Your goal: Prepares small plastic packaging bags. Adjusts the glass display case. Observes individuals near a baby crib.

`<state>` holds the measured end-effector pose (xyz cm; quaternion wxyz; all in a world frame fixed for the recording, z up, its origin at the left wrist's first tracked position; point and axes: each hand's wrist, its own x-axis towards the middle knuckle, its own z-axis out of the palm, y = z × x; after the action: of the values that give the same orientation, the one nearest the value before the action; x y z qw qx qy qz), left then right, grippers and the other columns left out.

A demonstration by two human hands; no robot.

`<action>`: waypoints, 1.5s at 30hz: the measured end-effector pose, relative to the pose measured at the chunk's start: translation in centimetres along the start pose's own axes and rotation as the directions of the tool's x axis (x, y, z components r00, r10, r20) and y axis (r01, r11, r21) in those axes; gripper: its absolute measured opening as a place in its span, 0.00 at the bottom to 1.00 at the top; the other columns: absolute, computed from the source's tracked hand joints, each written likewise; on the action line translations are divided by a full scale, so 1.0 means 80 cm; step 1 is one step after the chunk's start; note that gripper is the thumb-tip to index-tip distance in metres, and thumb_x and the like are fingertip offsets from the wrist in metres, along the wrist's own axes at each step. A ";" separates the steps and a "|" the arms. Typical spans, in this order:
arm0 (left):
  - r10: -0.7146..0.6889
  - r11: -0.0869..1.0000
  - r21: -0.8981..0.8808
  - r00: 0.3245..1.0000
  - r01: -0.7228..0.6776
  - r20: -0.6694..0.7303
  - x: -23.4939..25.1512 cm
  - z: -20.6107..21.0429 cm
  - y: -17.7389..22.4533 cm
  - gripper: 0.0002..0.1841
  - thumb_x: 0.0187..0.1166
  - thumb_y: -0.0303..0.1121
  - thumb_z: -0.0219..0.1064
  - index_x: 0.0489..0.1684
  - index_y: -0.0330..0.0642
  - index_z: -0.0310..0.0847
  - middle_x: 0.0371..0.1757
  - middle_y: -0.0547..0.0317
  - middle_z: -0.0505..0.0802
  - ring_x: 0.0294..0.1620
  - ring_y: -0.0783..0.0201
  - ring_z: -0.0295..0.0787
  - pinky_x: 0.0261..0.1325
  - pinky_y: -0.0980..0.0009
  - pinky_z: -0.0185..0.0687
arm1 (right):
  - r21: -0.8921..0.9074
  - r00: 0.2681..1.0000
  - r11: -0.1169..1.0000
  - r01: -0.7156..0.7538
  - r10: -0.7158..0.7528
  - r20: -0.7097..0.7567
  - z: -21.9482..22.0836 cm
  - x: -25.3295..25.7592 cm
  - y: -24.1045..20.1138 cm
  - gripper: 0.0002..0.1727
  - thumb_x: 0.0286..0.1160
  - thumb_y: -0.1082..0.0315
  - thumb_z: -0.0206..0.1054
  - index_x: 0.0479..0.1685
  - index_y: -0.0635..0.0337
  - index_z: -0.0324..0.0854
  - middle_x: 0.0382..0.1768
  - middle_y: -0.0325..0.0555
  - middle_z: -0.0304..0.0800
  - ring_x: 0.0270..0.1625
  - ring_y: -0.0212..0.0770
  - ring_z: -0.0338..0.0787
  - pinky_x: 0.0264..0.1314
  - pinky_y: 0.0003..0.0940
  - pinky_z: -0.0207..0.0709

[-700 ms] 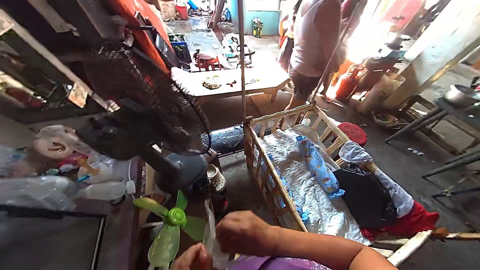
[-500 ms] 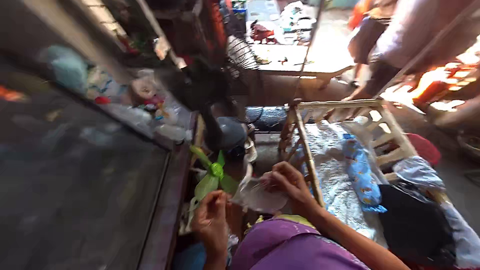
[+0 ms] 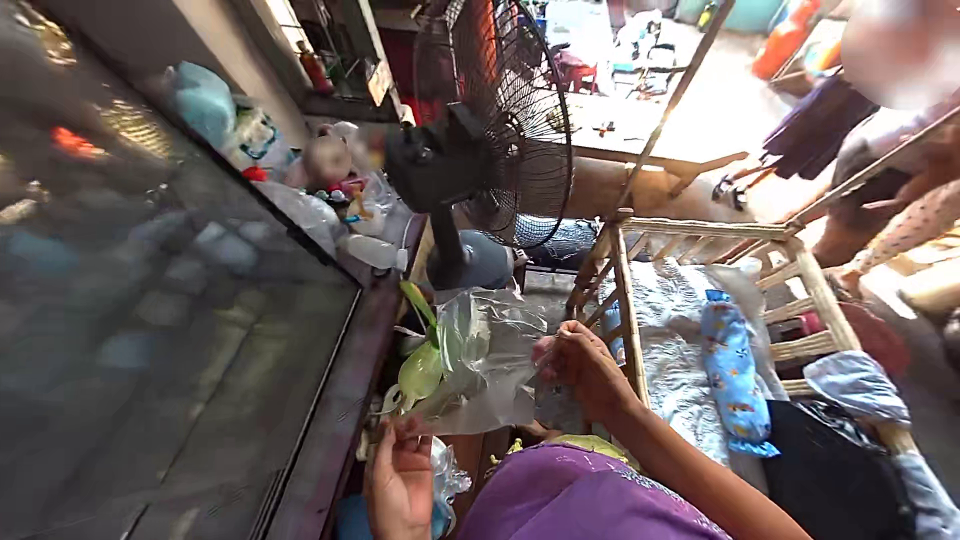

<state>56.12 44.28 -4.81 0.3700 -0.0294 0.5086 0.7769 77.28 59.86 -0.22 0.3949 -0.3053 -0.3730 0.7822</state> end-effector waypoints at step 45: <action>0.361 -0.209 0.523 0.432 -0.827 0.827 0.004 0.063 -0.036 0.15 0.80 0.38 0.63 0.44 0.38 0.94 0.41 0.48 0.95 0.40 0.57 0.95 0.41 0.62 0.90 | -0.719 0.599 -0.194 0.668 -0.434 0.673 0.000 0.039 0.089 0.07 0.79 0.69 0.66 0.41 0.52 0.91 0.37 0.40 0.95 0.42 0.40 0.94 0.52 0.42 0.86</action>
<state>59.34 49.15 -4.72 -0.0477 0.6075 0.7117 0.3495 72.94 59.58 -6.71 0.3626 -0.2078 -0.9019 0.1089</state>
